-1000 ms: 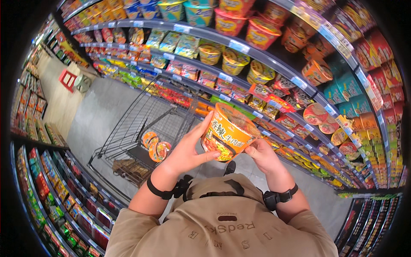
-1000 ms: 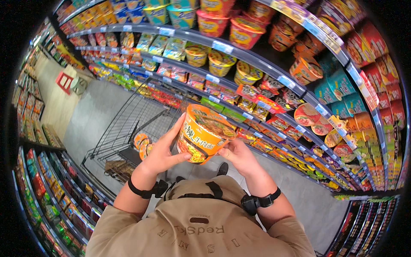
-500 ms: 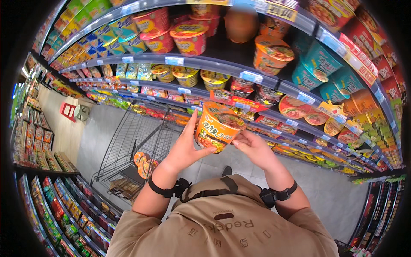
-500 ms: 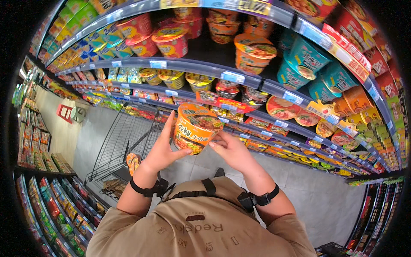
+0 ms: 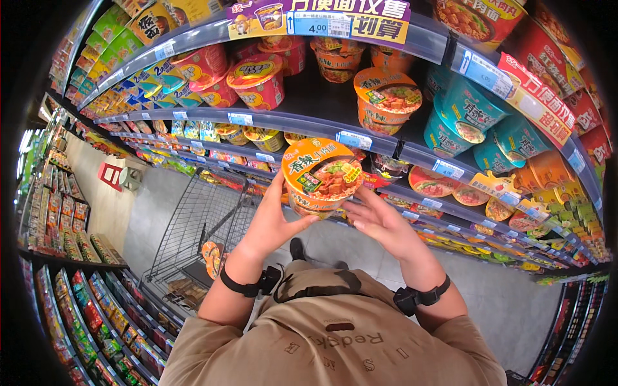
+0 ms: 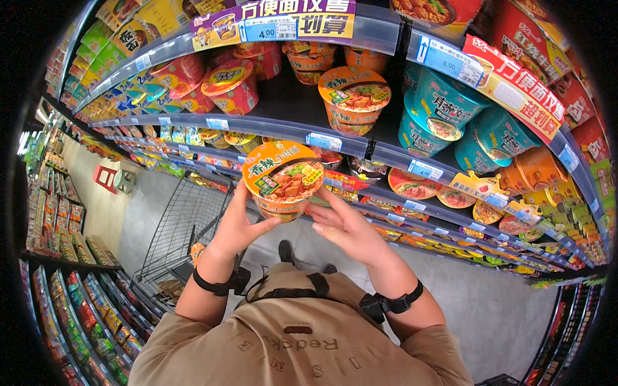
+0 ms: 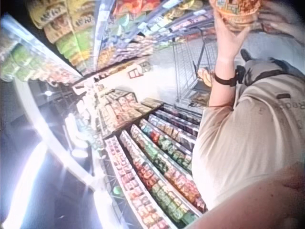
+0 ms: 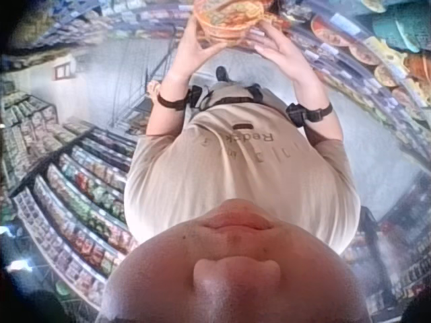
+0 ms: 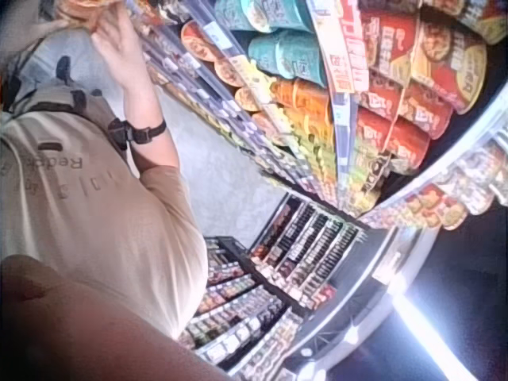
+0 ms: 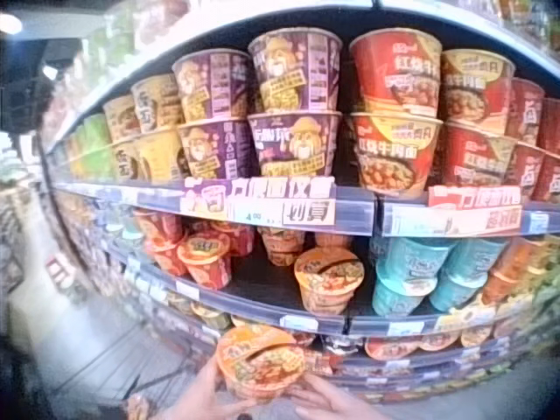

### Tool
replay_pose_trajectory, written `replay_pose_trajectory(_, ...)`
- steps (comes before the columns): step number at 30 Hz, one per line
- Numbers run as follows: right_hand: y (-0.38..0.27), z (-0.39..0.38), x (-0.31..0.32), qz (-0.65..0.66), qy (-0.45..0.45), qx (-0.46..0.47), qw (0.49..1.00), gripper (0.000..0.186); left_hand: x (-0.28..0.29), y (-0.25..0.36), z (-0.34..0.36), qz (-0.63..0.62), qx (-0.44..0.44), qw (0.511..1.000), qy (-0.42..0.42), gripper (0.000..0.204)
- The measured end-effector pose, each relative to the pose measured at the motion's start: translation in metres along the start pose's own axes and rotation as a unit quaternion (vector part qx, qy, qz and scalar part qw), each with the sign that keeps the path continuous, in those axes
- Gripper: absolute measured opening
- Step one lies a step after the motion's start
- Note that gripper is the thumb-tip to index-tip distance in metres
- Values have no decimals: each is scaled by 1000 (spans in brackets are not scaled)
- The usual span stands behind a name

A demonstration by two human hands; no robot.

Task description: Select and compare different cups of instant noodles from supermarket shelves and place them in the shopping cart.

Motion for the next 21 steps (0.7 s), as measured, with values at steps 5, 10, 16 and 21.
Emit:
replay_pose_trajectory(5, -21, 30, -3, 12, -9, 65, 998, 82, 17, 1, 38, -73, -11, 997, 34, 97)
replay_pose_trajectory(10, -34, 70, 0, -9, -19, 155, 988, 85, 24, -9, 90, -78, -72, 993, 56, 96)
replay_pose_trajectory(16, -44, 109, 7, -44, 48, 182, 981, 85, 25, -33, 150, -122, -81, 989, 27, 98)
replay_pose_trajectory(21, -48, 132, 8, -118, 85, 148, 978, 91, 25, -47, 184, -117, -87, 989, 18, 95)
Point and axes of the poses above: each hand's wrist, its own z-axis towards the middle knuckle, its own x-axis out of the back of the hand, y = z × x, the point moved 1 cm from there along z, towards the middle knuckle, and after that the axes turned 1 degree about y, right-handed, at the moved point
